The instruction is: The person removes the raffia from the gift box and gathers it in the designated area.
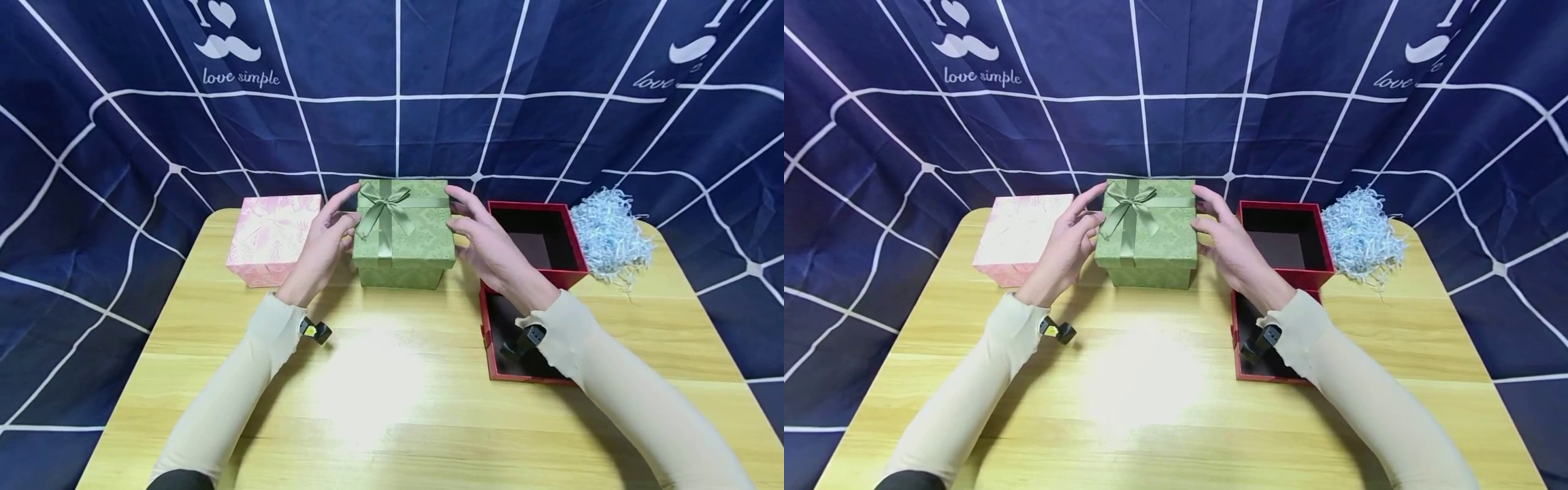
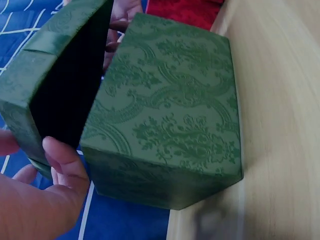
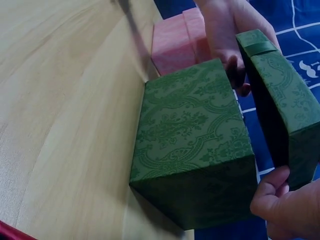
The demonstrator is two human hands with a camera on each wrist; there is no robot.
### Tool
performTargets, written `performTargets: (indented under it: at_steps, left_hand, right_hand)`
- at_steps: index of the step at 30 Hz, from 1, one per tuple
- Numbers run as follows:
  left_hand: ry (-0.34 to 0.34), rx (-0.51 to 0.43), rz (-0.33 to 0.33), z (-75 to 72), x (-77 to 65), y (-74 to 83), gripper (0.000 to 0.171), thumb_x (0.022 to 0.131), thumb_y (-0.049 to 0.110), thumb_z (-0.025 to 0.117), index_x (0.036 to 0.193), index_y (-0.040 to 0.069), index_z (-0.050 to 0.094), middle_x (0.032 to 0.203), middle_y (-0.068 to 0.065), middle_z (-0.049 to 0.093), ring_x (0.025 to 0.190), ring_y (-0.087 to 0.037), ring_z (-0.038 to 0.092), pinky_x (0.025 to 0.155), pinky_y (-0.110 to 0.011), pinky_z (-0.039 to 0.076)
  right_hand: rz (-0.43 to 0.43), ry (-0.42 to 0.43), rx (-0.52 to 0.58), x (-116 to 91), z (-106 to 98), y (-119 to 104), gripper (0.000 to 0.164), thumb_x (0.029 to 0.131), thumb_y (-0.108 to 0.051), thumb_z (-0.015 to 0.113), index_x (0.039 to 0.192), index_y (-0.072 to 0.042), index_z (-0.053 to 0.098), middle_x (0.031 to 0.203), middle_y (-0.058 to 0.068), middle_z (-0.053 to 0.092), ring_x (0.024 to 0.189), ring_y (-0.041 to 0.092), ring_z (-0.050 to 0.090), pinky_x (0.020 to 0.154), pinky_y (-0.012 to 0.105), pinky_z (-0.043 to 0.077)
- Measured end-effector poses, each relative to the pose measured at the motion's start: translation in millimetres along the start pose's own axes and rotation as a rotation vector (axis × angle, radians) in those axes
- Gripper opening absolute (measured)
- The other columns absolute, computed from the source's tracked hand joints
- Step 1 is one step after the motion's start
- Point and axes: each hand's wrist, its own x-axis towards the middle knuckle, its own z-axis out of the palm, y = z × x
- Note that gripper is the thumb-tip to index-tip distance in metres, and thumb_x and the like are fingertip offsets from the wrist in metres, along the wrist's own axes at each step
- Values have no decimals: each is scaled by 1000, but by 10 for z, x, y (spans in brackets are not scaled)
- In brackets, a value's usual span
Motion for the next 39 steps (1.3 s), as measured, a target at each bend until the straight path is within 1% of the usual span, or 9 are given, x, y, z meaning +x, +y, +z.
performTargets:
  at_steps: [4, 9, 14, 20, 22, 26, 28, 34, 39]
  left_hand:
    - [19, -17, -37, 7, -70, 49, 53, 108, 2, 60, 161, 3, 51, 107, -2, 56, 81, -9, 48, 66, -19, 41]
    - [58, 74, -45, 6, -146, 87, 46, 108, 7, 65, 148, -14, 57, 120, -7, 64, 97, -11, 59, 87, -24, 52]
    - [67, 133, -14, -5, -194, 107, 40, 107, 9, 69, 139, -15, 65, 115, -3, 69, 95, -11, 62, 95, -33, 52]
    - [43, 113, -59, -28, -237, 107, 19, 105, 9, 72, 118, -5, 75, 101, 0, 71, 90, -14, 64, 104, -46, 49]
    - [34, 100, -74, -47, -256, 121, 9, 105, 8, 73, 110, 1, 77, 101, -1, 72, 91, -15, 65, 104, -45, 50]
    - [8, 73, -89, -76, -284, 156, 6, 104, 3, 72, 105, 4, 78, 104, -3, 71, 95, -16, 65, 101, -38, 52]
    - [0, 74, -97, -84, -295, 174, 7, 103, 2, 72, 107, 3, 78, 106, -3, 71, 98, -16, 65, 99, -34, 53]
    - [11, 135, -109, -102, -366, 259, 23, 101, 4, 75, 123, -3, 74, 103, 1, 71, 87, -11, 58, 77, -23, 47]
    - [-24, 101, -115, -129, -433, 320, 35, 102, 1, 72, 135, -7, 66, 91, -1, 74, 71, -8, 54, 66, -19, 46]
  right_hand:
    - [3, 22, -11, -50, 15, -27, 64, 114, -6, 47, 173, -22, 28, 166, 7, 22, 140, 23, 34, 114, 54, 34]
    - [23, 47, 72, -106, 41, -53, 69, 114, -4, 47, 173, -7, 13, 173, 10, 19, 147, 18, 30, 118, 50, 31]
    - [58, 18, 76, -161, 20, -24, 60, 116, -8, 46, 168, 5, 18, 143, 7, 47, 127, 14, 47, 105, 36, 39]
    - [32, -1, 65, -237, -48, 26, 29, 116, -10, 51, 142, 3, 48, 117, 2, 62, 109, 15, 59, 98, 27, 50]
    - [31, 21, 26, -262, -60, 18, 25, 115, -12, 56, 136, 2, 54, 116, 3, 63, 108, 16, 59, 99, 28, 49]
    - [50, 68, -99, -320, -73, -12, 50, 113, -17, 61, 154, 7, 50, 143, 6, 56, 117, 13, 49, 92, 24, 44]
    - [53, 76, -126, -340, -79, -17, 58, 112, -18, 62, 161, 8, 43, 146, 7, 52, 113, 12, 46, 86, 22, 42]
    - [-3, 26, -114, -361, -74, -7, 41, 112, -13, 61, 145, 8, 51, 96, 0, 52, 85, 13, 45, 77, 25, 40]
    - [-22, -3, -147, -390, -84, -13, 57, 111, -13, 65, 160, 7, 43, 91, 1, 60, 82, 12, 52, 74, 23, 44]
